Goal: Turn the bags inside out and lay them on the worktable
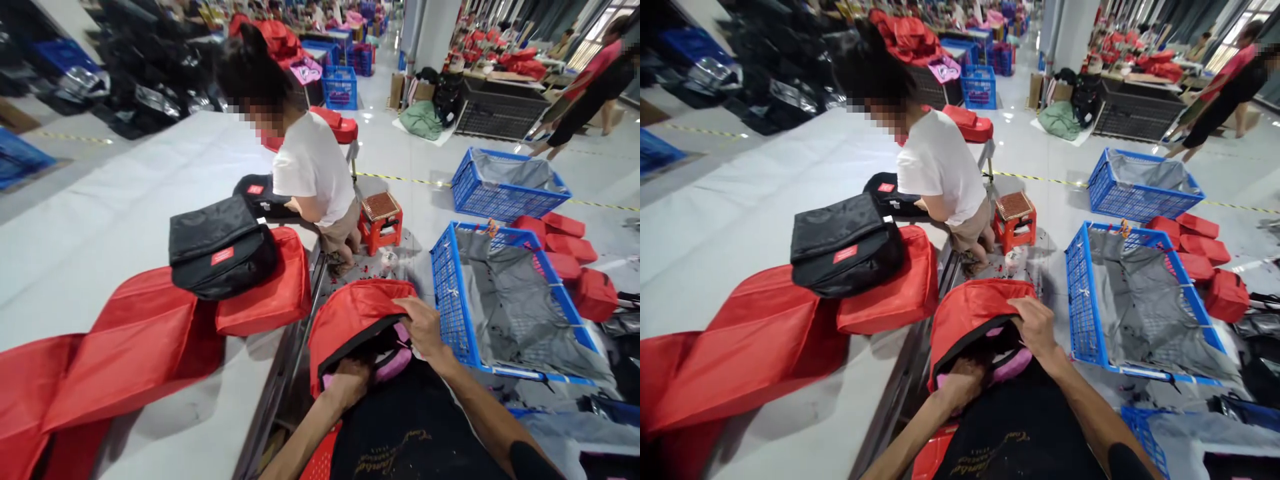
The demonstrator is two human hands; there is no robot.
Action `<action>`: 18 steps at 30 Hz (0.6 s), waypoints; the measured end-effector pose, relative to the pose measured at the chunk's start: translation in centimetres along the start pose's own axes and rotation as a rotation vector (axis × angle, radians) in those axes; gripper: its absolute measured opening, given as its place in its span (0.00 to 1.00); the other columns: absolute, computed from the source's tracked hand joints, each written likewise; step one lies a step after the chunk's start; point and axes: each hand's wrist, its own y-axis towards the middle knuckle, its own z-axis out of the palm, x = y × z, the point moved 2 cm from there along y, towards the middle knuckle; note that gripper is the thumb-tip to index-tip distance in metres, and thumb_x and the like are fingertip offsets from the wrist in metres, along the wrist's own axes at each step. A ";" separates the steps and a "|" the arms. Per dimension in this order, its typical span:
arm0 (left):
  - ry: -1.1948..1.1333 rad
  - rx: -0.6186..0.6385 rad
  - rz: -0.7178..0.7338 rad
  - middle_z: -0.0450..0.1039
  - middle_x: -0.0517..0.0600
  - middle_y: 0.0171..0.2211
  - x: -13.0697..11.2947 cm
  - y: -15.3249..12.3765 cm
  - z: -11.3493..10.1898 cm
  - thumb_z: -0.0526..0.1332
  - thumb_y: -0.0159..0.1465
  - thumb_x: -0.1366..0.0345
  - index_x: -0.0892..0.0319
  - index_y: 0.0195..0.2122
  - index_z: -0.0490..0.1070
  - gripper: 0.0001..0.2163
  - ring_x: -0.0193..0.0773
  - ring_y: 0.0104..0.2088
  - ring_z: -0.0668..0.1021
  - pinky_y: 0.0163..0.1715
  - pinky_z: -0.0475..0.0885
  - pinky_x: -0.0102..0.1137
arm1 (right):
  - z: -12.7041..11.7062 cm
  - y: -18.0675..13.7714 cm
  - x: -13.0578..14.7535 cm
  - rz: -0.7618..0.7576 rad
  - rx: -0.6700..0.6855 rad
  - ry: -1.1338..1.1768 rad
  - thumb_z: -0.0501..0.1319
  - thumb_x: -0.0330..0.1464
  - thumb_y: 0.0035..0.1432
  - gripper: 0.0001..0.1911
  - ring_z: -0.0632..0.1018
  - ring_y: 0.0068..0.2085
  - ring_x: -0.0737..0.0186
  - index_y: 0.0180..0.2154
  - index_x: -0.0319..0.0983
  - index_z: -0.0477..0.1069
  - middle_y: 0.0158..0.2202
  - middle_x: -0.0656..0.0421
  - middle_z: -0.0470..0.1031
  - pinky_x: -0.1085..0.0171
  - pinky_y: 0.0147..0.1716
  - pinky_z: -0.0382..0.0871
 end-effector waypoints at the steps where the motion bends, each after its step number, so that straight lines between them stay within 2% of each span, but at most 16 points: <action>1: 0.002 0.034 0.022 0.86 0.67 0.60 -0.5 1.1 -0.6 0.66 0.71 0.70 0.57 0.64 0.83 0.20 0.64 0.59 0.88 0.60 0.84 0.53 | -0.8 -0.1 -0.9 0.048 -0.027 -0.056 0.60 0.41 0.81 0.17 0.90 0.50 0.51 0.56 0.41 0.85 0.48 0.51 0.91 0.53 0.54 0.85; 2: -0.007 0.009 0.066 0.86 0.66 0.61 -1.0 2.1 -1.4 0.66 0.73 0.68 0.56 0.66 0.82 0.20 0.63 0.59 0.88 0.60 0.84 0.51 | -1.4 -0.2 -1.9 0.089 -0.051 -0.107 0.60 0.40 0.81 0.17 0.90 0.49 0.51 0.55 0.41 0.85 0.47 0.50 0.91 0.54 0.52 0.85; 3: -0.016 -0.070 0.129 0.86 0.63 0.61 -1.5 2.9 -2.2 0.66 0.75 0.66 0.54 0.67 0.81 0.20 0.60 0.58 0.89 0.59 0.85 0.49 | -1.8 -0.3 -2.7 0.121 -0.076 -0.153 0.60 0.40 0.81 0.16 0.90 0.47 0.51 0.54 0.41 0.86 0.46 0.51 0.91 0.55 0.49 0.85; 5: -0.008 -0.342 0.283 0.88 0.58 0.59 -2.3 4.1 -4.2 0.63 0.78 0.66 0.51 0.69 0.79 0.20 0.52 0.55 0.90 0.56 0.86 0.43 | -2.0 -0.3 -4.4 0.161 -0.105 -0.231 0.60 0.40 0.81 0.17 0.89 0.44 0.52 0.51 0.40 0.86 0.42 0.51 0.90 0.57 0.45 0.83; 7: 0.036 -0.669 0.402 0.88 0.55 0.59 -2.3 5.4 -6.5 0.63 0.78 0.68 0.48 0.71 0.76 0.22 0.48 0.58 0.89 0.59 0.84 0.41 | -1.7 0.1 -5.9 0.177 -0.096 -0.299 0.60 0.40 0.81 0.17 0.88 0.40 0.54 0.49 0.40 0.87 0.38 0.53 0.89 0.58 0.42 0.81; 9: 0.078 -0.901 0.388 0.86 0.58 0.63 -1.5 7.5 -8.7 0.68 0.76 0.65 0.48 0.75 0.71 0.27 0.51 0.65 0.85 0.66 0.80 0.45 | -1.0 0.9 -7.4 0.190 -0.060 -0.350 0.60 0.40 0.81 0.17 0.88 0.37 0.55 0.48 0.40 0.87 0.36 0.54 0.88 0.59 0.39 0.79; 11: 0.085 -0.960 0.264 0.78 0.66 0.70 0.1 10.7 -10.6 0.71 0.74 0.59 0.53 0.79 0.65 0.34 0.59 0.72 0.79 0.71 0.75 0.54 | -0.3 1.8 -8.8 0.202 -0.028 -0.376 0.60 0.40 0.81 0.17 0.87 0.36 0.55 0.47 0.40 0.86 0.35 0.55 0.87 0.59 0.37 0.78; 14: 0.023 -0.886 0.177 0.68 0.71 0.77 3.1 15.8 -11.6 0.66 0.74 0.56 0.59 0.82 0.60 0.38 0.66 0.77 0.72 0.73 0.73 0.61 | 0.7 3.3 -10.8 0.201 0.018 -0.346 0.59 0.39 0.81 0.17 0.87 0.35 0.55 0.45 0.42 0.85 0.35 0.55 0.87 0.60 0.36 0.77; 16: -0.037 -0.878 0.214 0.72 0.69 0.75 5.0 18.3 -11.4 0.61 0.72 0.58 0.58 0.82 0.60 0.37 0.63 0.74 0.77 0.71 0.76 0.58 | 1.4 4.5 -12.2 0.199 0.070 -0.298 0.58 0.38 0.81 0.17 0.87 0.35 0.56 0.44 0.44 0.84 0.34 0.57 0.86 0.61 0.35 0.76; 18: -0.120 -0.910 0.222 0.80 0.64 0.69 6.9 20.0 -11.1 0.58 0.71 0.60 0.55 0.80 0.65 0.35 0.58 0.66 0.84 0.67 0.80 0.52 | 2.2 6.3 -13.6 0.210 0.129 -0.233 0.59 0.39 0.81 0.17 0.86 0.33 0.57 0.39 0.44 0.82 0.32 0.58 0.85 0.61 0.34 0.74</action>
